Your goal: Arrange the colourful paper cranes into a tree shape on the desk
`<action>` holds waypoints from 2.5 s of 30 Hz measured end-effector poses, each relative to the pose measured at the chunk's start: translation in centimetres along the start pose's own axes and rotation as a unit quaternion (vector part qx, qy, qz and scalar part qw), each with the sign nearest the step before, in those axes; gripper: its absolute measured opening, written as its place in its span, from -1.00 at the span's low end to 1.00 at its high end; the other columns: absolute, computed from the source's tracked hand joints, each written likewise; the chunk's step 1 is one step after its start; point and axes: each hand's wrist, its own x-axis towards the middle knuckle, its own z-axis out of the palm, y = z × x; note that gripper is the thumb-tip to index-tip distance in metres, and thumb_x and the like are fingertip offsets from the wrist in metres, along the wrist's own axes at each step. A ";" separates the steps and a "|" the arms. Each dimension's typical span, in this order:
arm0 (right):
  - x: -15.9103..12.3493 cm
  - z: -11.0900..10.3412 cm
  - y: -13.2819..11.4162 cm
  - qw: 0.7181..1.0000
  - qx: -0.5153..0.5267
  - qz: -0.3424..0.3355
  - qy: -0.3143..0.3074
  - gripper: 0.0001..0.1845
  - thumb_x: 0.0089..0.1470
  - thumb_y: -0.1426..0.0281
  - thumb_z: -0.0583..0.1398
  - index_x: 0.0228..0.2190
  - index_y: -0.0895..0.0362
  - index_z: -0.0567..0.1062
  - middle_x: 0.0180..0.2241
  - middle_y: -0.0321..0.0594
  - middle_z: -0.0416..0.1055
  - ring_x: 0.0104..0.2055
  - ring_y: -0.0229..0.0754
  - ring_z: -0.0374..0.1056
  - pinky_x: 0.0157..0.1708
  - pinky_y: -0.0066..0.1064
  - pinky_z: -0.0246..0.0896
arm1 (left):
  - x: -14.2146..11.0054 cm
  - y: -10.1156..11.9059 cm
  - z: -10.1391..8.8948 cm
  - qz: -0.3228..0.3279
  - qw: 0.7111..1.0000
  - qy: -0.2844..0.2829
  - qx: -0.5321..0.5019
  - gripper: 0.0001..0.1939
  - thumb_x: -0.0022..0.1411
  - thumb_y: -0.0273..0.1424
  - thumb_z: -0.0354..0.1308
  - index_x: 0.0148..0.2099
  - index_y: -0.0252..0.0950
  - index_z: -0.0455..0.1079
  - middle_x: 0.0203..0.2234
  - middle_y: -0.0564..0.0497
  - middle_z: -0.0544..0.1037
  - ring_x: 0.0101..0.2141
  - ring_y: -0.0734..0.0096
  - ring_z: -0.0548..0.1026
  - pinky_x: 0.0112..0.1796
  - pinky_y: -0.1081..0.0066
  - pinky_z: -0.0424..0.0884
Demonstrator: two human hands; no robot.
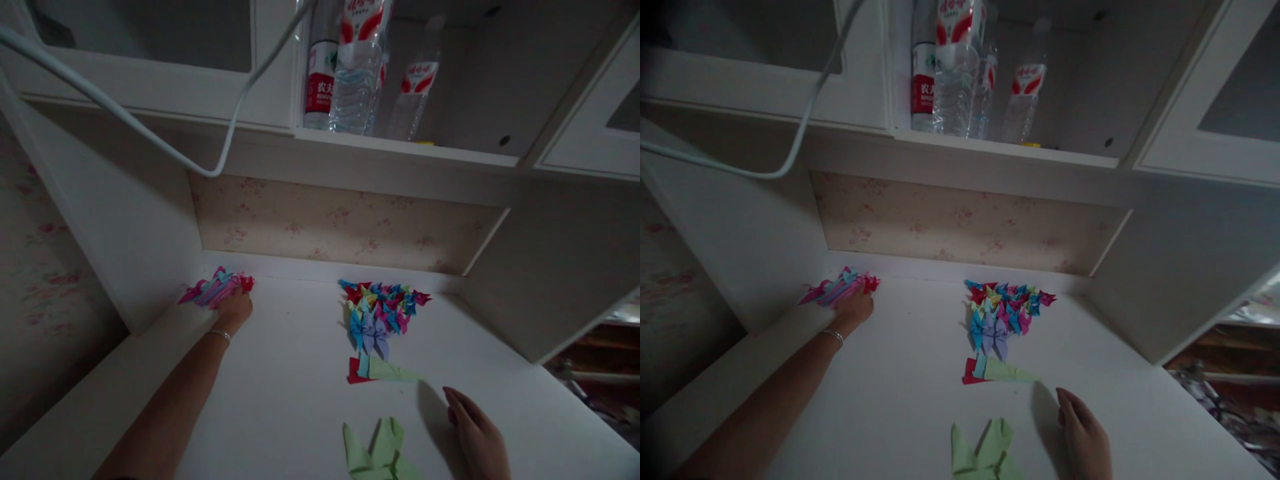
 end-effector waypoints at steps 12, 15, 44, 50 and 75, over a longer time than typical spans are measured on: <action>-1.0 0.1 -0.2 0.997 -0.060 -0.033 -0.034 -0.32 -0.08 -0.11 0.05 -0.16 0.14 0.53 -0.51 -0.24 0.46 -0.38 -0.06 0.38 -0.34 -0.31 0.20 | -5.5 4.1 -1.8 0.064 0.992 0.098 0.052 -0.64 0.33 -0.49 -0.20 0.05 -0.30 0.32 -0.07 -0.17 0.49 -0.15 0.16 0.51 -0.27 0.31 0.42; -1.7 0.8 -0.8 0.995 -0.072 -0.055 -0.028 -0.33 -0.04 -0.11 0.03 -0.16 0.13 0.52 -0.52 -0.26 0.44 -0.38 -0.07 0.38 -0.35 -0.32 0.18 | -9.5 6.0 -1.5 0.090 0.989 0.119 0.019 -0.71 0.34 -0.47 -0.15 0.02 -0.22 0.31 -0.13 -0.07 0.53 -0.15 0.27 0.52 -0.22 0.40 0.41; -9.1 11.1 -8.5 0.837 0.404 -0.021 -0.370 -0.66 0.00 0.20 0.29 -0.22 0.15 0.52 -0.37 -0.20 0.48 -0.58 -0.32 0.31 -0.54 -0.47 0.11 | -19.1 15.5 0.4 -0.047 0.768 -0.118 -0.628 -0.69 0.05 -0.52 0.02 -0.13 -0.29 0.39 -0.56 0.11 0.39 -0.52 0.47 0.39 -0.50 0.51 0.37; -10.2 11.4 -8.2 0.819 0.401 -0.019 -0.409 -0.63 0.00 0.17 0.27 -0.23 0.17 0.53 -0.58 -0.25 0.43 -0.59 -0.26 0.29 -0.53 -0.44 0.08 | -19.3 15.7 0.8 -0.003 0.753 -0.176 -0.634 -0.72 0.17 -0.22 0.13 -0.20 -0.32 0.44 -0.53 0.10 0.38 -0.65 0.61 0.24 -0.65 0.57 0.17; -10.0 11.7 -8.4 0.864 0.342 -0.024 -0.369 -0.55 0.06 0.02 0.18 -0.31 0.18 0.49 -0.57 -0.29 0.41 -0.67 -0.31 0.27 -0.64 -0.49 0.02 | -19.2 16.0 0.9 -0.030 0.781 -0.192 -0.594 -0.53 0.07 -0.02 0.19 -0.29 -0.40 0.50 -0.71 0.19 0.24 -0.71 0.64 0.14 -0.66 0.56 0.01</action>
